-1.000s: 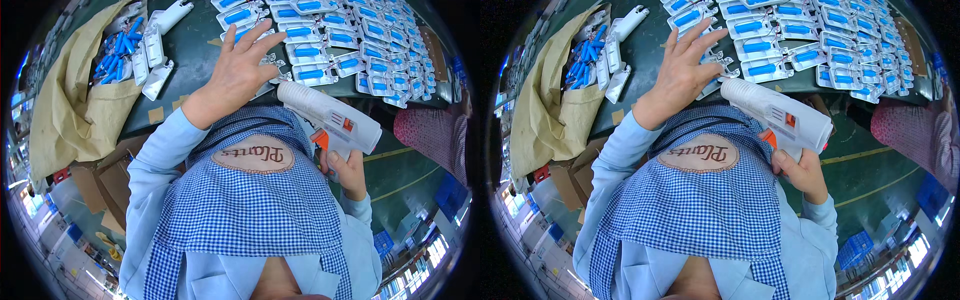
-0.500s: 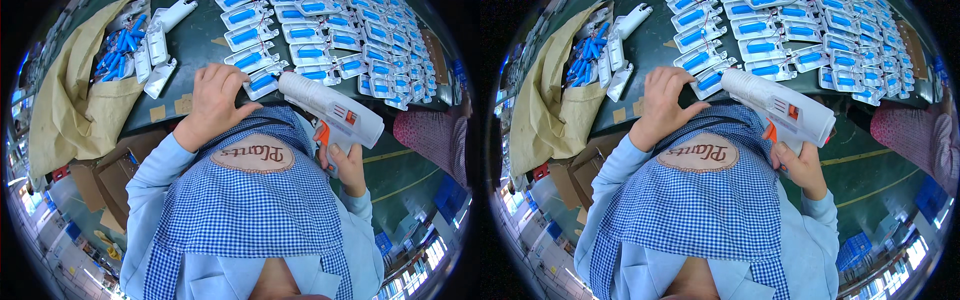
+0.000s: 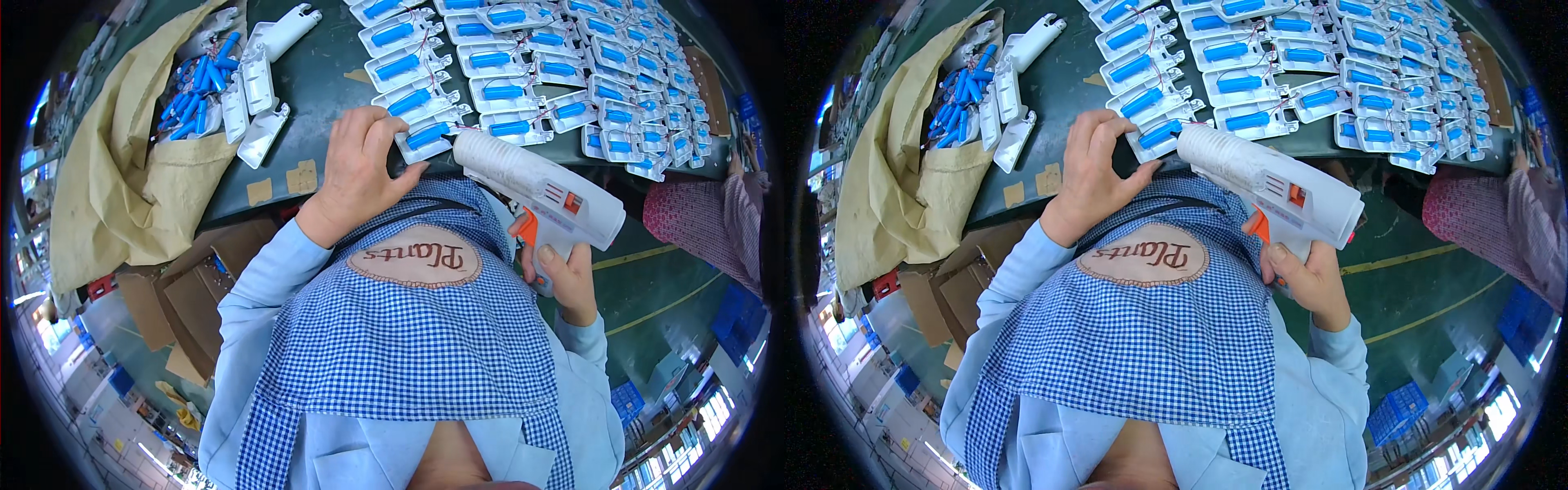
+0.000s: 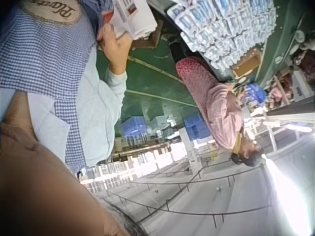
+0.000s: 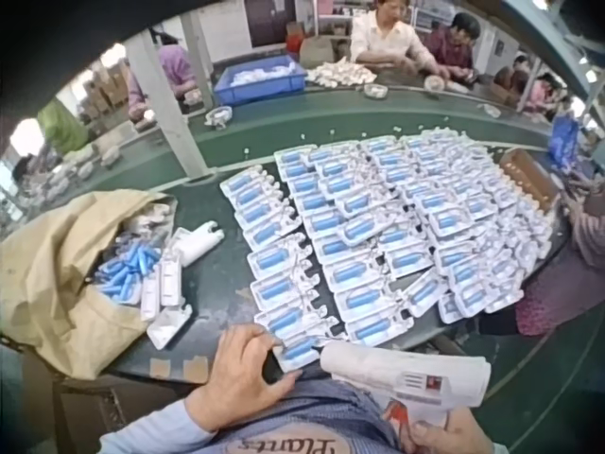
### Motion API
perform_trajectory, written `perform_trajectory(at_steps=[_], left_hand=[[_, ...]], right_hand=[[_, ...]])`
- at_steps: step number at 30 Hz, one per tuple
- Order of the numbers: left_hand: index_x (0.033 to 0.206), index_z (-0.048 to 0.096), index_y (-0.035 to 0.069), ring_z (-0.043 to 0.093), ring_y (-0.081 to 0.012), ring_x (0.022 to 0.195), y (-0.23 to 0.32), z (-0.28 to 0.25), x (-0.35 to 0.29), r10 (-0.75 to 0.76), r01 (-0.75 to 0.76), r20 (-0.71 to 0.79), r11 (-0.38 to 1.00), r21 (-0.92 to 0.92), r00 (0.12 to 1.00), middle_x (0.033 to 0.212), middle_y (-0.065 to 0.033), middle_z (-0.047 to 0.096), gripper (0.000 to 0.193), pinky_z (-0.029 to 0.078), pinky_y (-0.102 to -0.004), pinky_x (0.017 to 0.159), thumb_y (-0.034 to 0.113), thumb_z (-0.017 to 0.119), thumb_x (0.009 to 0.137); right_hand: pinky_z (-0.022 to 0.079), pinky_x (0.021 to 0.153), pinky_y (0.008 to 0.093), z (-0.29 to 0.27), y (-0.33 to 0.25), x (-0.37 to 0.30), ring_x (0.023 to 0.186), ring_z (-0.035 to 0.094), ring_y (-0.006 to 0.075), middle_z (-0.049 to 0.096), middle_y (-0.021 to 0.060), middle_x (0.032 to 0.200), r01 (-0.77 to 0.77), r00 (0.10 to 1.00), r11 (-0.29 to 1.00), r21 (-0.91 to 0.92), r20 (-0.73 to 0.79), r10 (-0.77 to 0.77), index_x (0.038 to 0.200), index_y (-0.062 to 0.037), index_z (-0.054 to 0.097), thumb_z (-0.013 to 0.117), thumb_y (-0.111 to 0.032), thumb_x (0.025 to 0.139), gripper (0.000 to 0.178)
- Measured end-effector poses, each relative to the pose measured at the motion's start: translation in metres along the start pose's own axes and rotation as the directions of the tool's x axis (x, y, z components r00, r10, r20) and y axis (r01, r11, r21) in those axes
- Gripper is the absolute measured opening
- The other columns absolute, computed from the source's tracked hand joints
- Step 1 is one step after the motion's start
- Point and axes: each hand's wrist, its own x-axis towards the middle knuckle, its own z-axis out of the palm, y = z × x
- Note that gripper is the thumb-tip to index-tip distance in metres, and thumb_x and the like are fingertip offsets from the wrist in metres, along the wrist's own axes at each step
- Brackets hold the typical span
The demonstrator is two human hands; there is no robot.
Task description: Assembling electronic components by inserting batteries into housings and applying hot glue.
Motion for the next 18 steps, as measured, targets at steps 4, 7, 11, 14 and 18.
perform_trajectory(at_steps=[4,7,11,14,18], left_hand=[[0.103,0.054,0.004,0.054,-0.0321,0.093,-0.001,0.005,0.005,0.015,-0.016,-0.027,1.000,-0.026,1.000,0.102,-0.0153,0.053,0.054,0.045,-0.0393,0.079,0.014,0.083,0.059],[0.103,0.054,0.003,0.054,-0.0324,0.091,0.001,0.007,0.008,0.013,-0.015,-0.045,0.998,-0.058,0.999,0.100,-0.0157,0.053,0.052,0.045,-0.0393,0.077,0.011,0.082,0.059],[0.101,0.054,0.004,0.054,-0.0332,0.088,-0.002,0.011,0.010,0.010,-0.016,-0.062,0.996,-0.093,0.998,0.097,-0.0146,0.054,0.051,0.045,-0.0400,0.076,0.011,0.081,0.058],[0.101,0.055,0.005,0.054,-0.0336,0.089,-0.003,0.011,0.011,0.005,-0.012,-0.079,0.995,-0.096,0.997,0.097,-0.0144,0.054,0.051,0.045,-0.0406,0.077,0.012,0.081,0.058],[0.102,0.054,0.005,0.054,-0.0333,0.090,-0.003,0.013,0.012,-0.020,0.010,-0.087,0.994,-0.112,0.996,0.098,-0.0143,0.053,0.052,0.045,-0.0406,0.077,0.012,0.082,0.058]], right_hand=[[0.043,0.052,0.0255,-0.004,0.006,0.005,0.057,0.054,0.0126,0.061,0.0165,0.107,0.024,0.999,1.000,0.005,0.042,-0.024,0.123,0.0064,0.043,0.059,-0.028,0.087,0.052],[0.044,0.054,0.0268,-0.002,0.004,0.007,0.059,0.054,0.0131,0.061,0.0159,0.109,0.028,0.998,1.000,0.015,0.053,-0.028,0.122,0.0065,0.044,0.057,-0.024,0.088,0.047],[0.045,0.055,0.0272,0.001,0.004,0.010,0.058,0.054,0.0134,0.061,0.0164,0.110,0.017,0.999,0.999,0.035,0.035,-0.019,0.120,0.0062,0.045,0.058,-0.024,0.088,0.046],[0.045,0.052,0.0268,0.003,0.007,0.010,0.055,0.054,0.0141,0.061,0.0175,0.108,0.034,0.999,0.999,0.027,0.018,-0.035,0.122,0.0068,0.043,0.061,-0.030,0.087,0.054],[0.045,0.049,0.0271,0.001,0.008,0.011,0.053,0.053,0.0152,0.060,0.0183,0.106,0.044,0.999,0.999,0.031,0.025,-0.045,0.123,0.0070,0.040,0.063,-0.034,0.086,0.060]])
